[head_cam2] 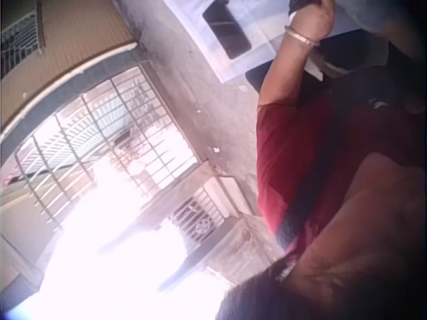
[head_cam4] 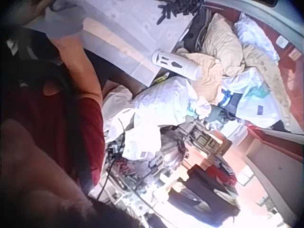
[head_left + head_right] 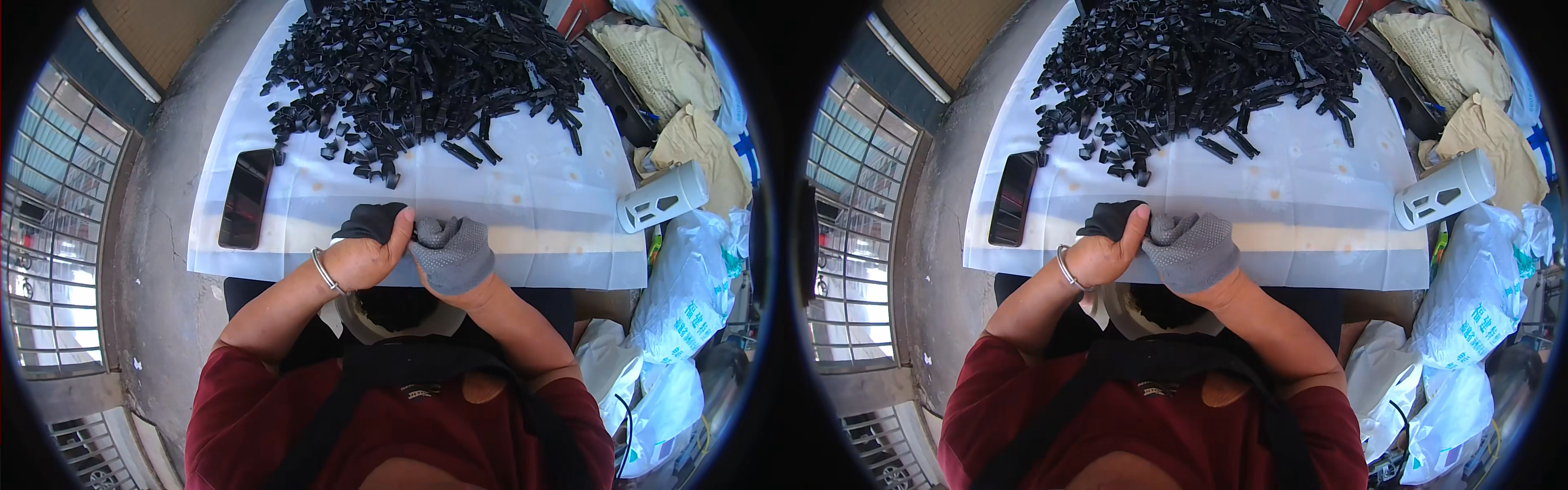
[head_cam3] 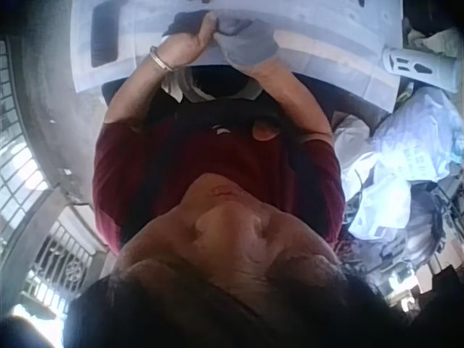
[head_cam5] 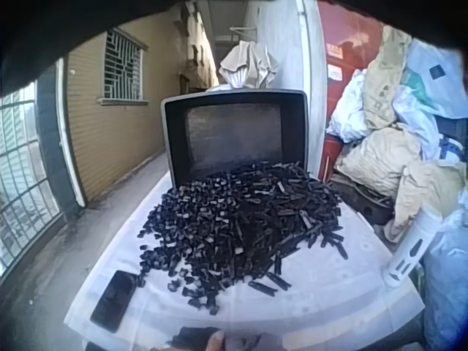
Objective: Inspecting and cleaning small black plastic parts at a workbench using a protective cloth.
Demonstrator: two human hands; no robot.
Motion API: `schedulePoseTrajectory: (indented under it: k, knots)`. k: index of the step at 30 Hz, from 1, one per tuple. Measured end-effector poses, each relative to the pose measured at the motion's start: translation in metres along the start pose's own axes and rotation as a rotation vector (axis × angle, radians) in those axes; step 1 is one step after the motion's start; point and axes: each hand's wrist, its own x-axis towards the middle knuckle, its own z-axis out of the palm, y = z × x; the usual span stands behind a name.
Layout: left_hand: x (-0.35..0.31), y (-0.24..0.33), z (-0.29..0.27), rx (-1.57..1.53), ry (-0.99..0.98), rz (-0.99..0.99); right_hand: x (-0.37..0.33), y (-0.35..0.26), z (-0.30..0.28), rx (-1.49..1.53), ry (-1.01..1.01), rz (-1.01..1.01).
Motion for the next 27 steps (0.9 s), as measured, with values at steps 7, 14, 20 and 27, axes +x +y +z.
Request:
schedulePoseTrajectory:
  k: [7, 14, 20, 27]
  knots:
    - [0.006, -0.003, -0.031, 0.127, -0.297, -0.084, 0.005, 0.002, -0.004, 0.514, -0.213, 0.196]
    - [0.029, -0.028, -0.004, 0.567, 0.08, 0.063, 0.012, 0.081, 0.031, -0.149, -0.002, 0.392]
    - [0.029, -0.034, 0.002, 0.708, 0.082, 0.135, 0.023, 0.071, 0.019, -0.149, -0.304, 0.386]
    - [0.023, -0.044, -0.002, 0.662, 0.129, 0.029, 0.003, 0.045, 0.0, 0.441, -0.004, 0.567]
